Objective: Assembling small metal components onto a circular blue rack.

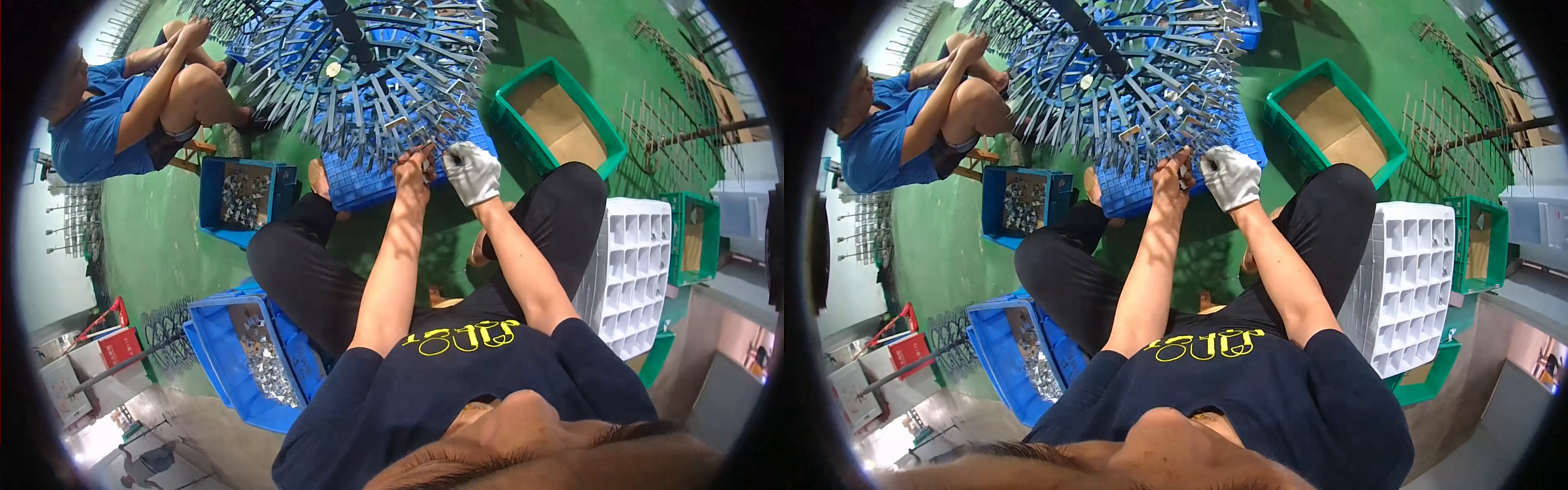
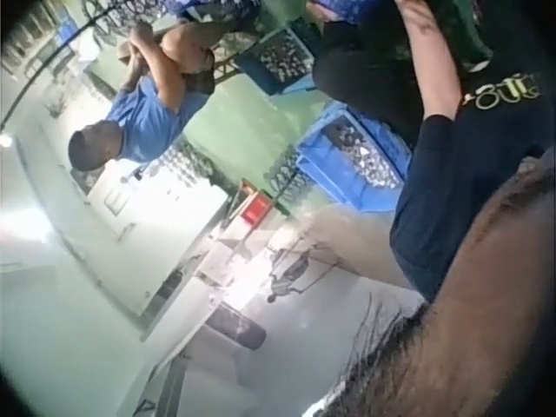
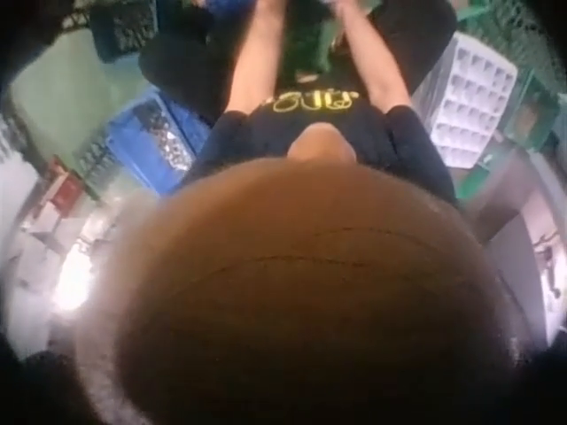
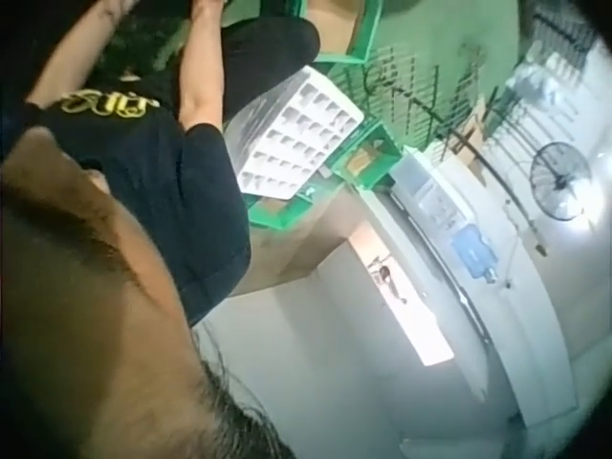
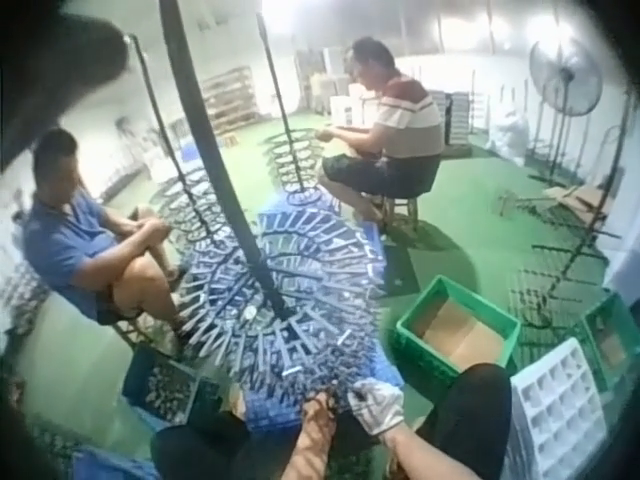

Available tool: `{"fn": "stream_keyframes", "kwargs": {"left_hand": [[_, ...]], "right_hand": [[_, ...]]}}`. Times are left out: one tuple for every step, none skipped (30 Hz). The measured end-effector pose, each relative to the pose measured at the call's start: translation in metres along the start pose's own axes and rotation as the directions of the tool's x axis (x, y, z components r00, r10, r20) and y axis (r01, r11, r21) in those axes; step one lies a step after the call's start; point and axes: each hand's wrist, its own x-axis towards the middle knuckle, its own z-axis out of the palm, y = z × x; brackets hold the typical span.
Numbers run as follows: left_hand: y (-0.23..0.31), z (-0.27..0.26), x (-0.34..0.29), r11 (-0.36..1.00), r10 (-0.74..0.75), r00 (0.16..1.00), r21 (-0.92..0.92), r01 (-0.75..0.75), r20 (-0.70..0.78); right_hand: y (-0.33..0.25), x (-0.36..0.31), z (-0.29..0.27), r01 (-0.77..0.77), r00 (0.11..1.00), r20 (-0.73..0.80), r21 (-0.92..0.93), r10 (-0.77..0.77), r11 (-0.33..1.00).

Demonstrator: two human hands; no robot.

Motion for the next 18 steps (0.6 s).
{"fn": "stream_keyframes", "kwargs": {"left_hand": [[0.001,0.001,-0.001,1.000,-0.006,1.000,0.012,0.006,-0.003],[0.002,0.002,-0.001,1.000,-0.012,1.000,0.024,0.012,-0.007],[0.002,0.003,-0.002,0.999,-0.019,1.000,0.036,0.019,-0.010],[0.003,0.003,-0.003,0.999,-0.026,1.000,0.048,0.027,-0.014],[0.002,0.002,-0.002,0.999,-0.023,1.000,0.040,0.023,-0.017],[0.001,0.001,0.000,0.999,-0.022,1.000,0.029,0.022,-0.013],[0.000,0.000,0.002,1.000,-0.021,1.000,0.018,0.022,-0.009],[0.000,-0.002,0.004,1.000,-0.021,1.000,0.008,0.021,-0.005],[-0.001,-0.003,0.005,1.000,-0.019,1.000,-0.002,0.019,-0.001],[-0.001,-0.002,0.004,1.000,-0.020,1.000,-0.005,0.020,-0.001],[-0.001,0.000,0.003,1.000,-0.023,1.000,-0.003,0.023,-0.008],[0.000,0.001,0.002,1.000,-0.024,1.000,-0.002,0.024,-0.015],[0.000,0.003,0.001,1.000,-0.026,0.999,0.001,0.026,-0.021],[0.001,0.004,0.000,1.000,-0.027,0.999,0.004,0.028,-0.027],[0.001,0.004,-0.001,1.000,-0.027,0.999,0.003,0.027,-0.027],[0.001,0.004,-0.002,1.000,-0.026,0.999,0.007,0.026,-0.030],[0.002,0.004,-0.002,1.000,-0.026,0.999,0.011,0.026,-0.033],[0.002,0.004,-0.003,1.000,-0.025,0.999,0.015,0.025,-0.036]], "right_hand": [[-0.001,0.000,-0.001,0.000,1.000,0.014,-0.024,0.001,1.000],[-0.001,-0.001,-0.001,0.000,1.000,0.029,-0.049,0.002,0.999],[-0.002,-0.001,-0.002,0.000,0.999,0.043,-0.074,0.003,0.997],[-0.002,-0.001,-0.002,0.001,0.998,0.058,-0.100,0.005,0.995],[-0.003,0.001,-0.003,0.009,0.998,0.063,-0.098,-0.003,0.995],[-0.004,0.003,-0.003,0.027,0.998,0.065,-0.114,-0.019,0.993],[-0.004,0.004,-0.004,0.044,0.997,0.066,-0.130,-0.035,0.990],[-0.005,0.006,-0.004,0.061,0.996,0.068,-0.146,-0.051,0.987],[-0.006,0.007,-0.004,0.077,0.995,0.069,-0.162,-0.067,0.984],[-0.006,0.007,-0.004,0.079,0.995,0.071,-0.163,-0.069,0.983],[-0.005,0.007,-0.004,0.080,0.994,0.093,-0.188,-0.063,0.979],[-0.005,0.007,-0.004,0.080,0.992,0.114,-0.213,-0.057,0.974],[-0.004,0.007,-0.005,0.081,0.990,0.133,-0.237,-0.050,0.968],[-0.004,0.008,-0.005,0.081,0.987,0.152,-0.262,-0.042,0.962],[-0.004,0.008,-0.006,0.083,0.987,0.153,-0.261,-0.043,0.962],[-0.005,0.008,-0.006,0.086,0.987,0.157,-0.264,-0.045,0.961],[-0.006,0.009,-0.007,0.089,0.986,0.161,-0.267,-0.046,0.959],[-0.006,0.010,-0.008,0.092,0.985,0.165,-0.270,-0.048,0.958]]}}
